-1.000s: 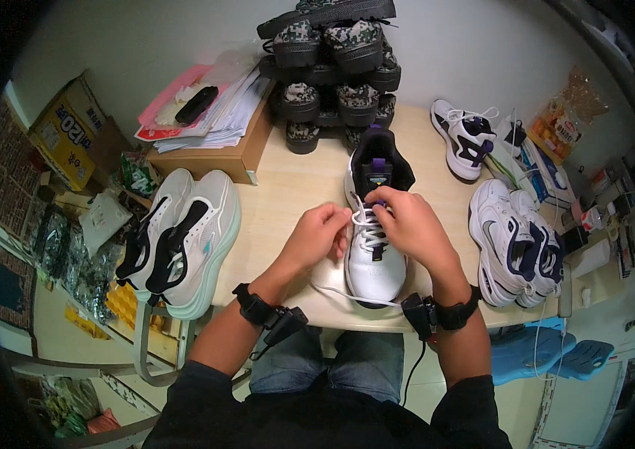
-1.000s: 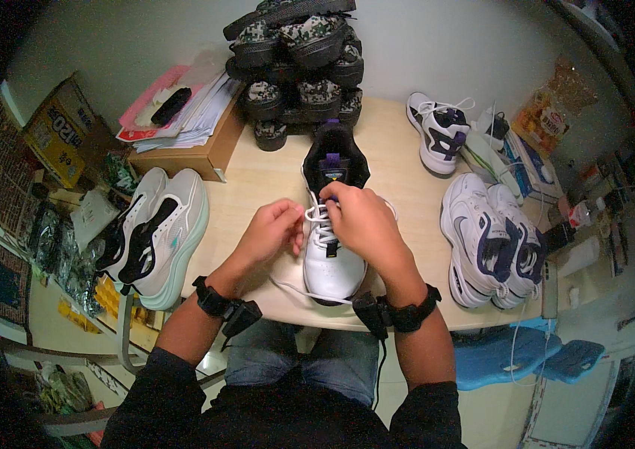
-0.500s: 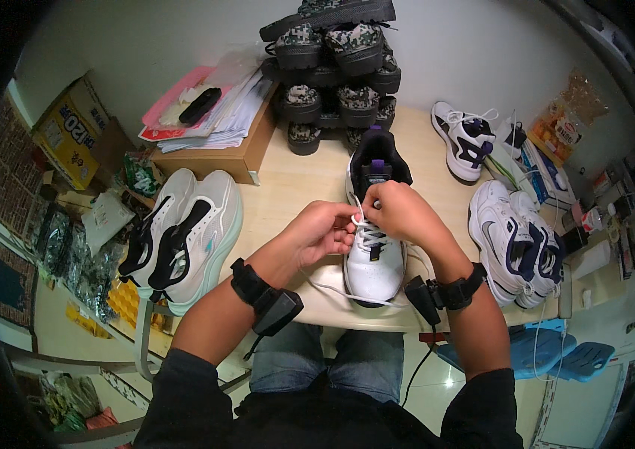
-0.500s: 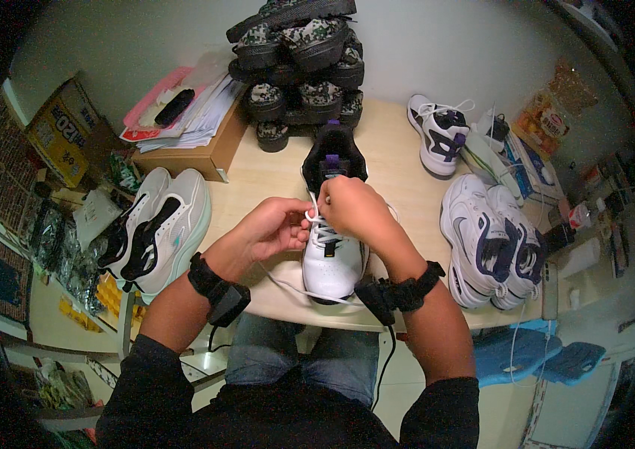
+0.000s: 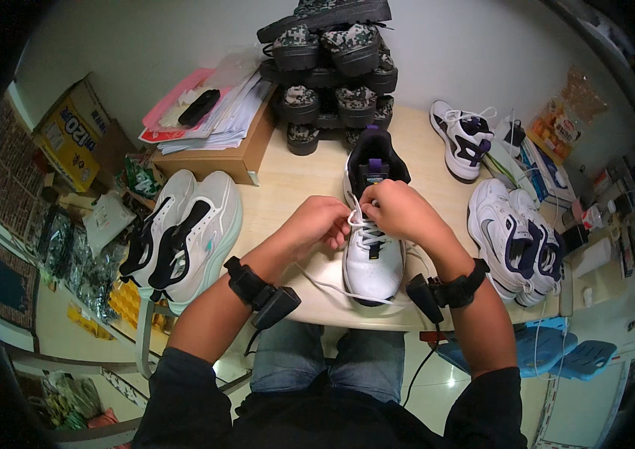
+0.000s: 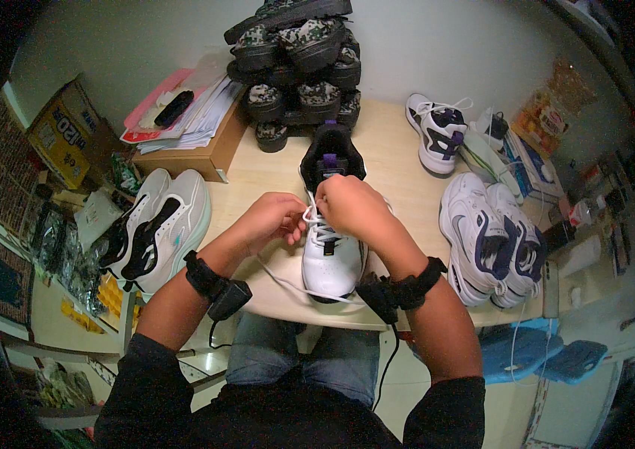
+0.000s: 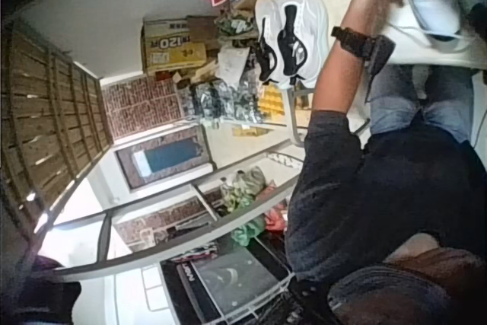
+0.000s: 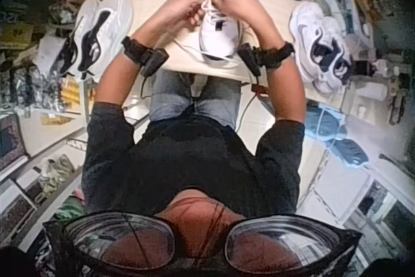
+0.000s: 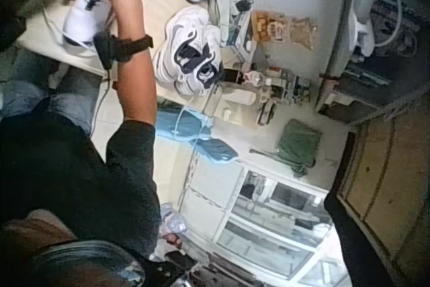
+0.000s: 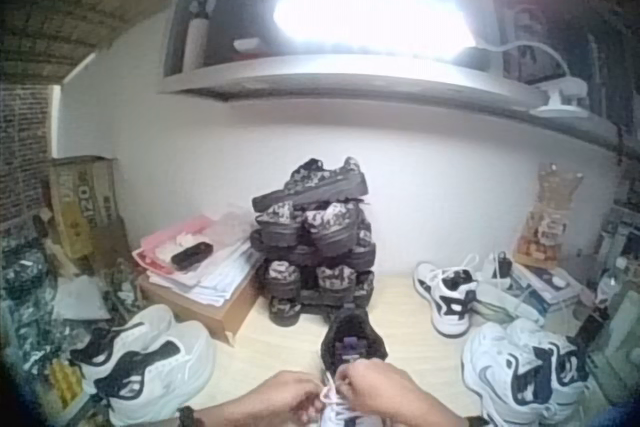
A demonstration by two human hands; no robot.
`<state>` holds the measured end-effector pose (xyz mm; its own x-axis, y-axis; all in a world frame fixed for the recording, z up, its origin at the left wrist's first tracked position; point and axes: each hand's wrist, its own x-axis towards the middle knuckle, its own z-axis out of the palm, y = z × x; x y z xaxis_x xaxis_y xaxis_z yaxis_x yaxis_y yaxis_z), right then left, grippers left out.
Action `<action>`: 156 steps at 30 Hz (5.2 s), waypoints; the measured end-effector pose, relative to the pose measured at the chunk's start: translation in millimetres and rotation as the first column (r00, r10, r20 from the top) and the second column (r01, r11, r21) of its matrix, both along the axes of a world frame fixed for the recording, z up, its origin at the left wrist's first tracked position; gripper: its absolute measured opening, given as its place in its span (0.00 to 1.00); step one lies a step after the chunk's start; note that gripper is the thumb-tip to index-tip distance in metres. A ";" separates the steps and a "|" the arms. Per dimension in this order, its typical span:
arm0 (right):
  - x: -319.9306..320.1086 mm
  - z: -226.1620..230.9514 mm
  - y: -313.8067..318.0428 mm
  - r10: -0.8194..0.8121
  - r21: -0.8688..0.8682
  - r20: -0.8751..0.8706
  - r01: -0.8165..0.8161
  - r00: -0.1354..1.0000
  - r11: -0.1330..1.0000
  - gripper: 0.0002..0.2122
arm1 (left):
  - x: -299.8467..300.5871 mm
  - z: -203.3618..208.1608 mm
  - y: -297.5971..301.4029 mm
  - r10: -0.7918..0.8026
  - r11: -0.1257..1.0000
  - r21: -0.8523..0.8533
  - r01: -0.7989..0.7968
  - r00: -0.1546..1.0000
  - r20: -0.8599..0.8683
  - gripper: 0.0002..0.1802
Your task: The person laces a white and purple athletic shoe by threading the laces through the eyelets and pulling them tight.
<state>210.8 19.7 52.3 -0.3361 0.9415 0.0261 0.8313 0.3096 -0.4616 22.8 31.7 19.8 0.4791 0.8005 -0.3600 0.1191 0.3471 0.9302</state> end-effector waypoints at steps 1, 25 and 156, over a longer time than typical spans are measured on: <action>-1.6 0.3 0.7 -0.001 0.000 -0.001 0.001 1.000 1.000 0.08 | -0.5 -0.2 0.3 0.041 0.995 -0.100 -0.030 0.992 0.115 0.09; 3.5 16.8 1.1 0.006 -0.045 0.076 -0.003 0.997 0.999 0.07 | -0.6 8.0 -6.6 -0.050 0.989 -0.133 0.058 0.997 0.064 0.11; 73.7 -12.6 -41.8 -0.278 -0.323 -0.662 0.069 0.696 0.944 0.09 | -62.4 82.6 -10.6 0.299 0.943 0.066 -0.327 0.915 0.272 0.15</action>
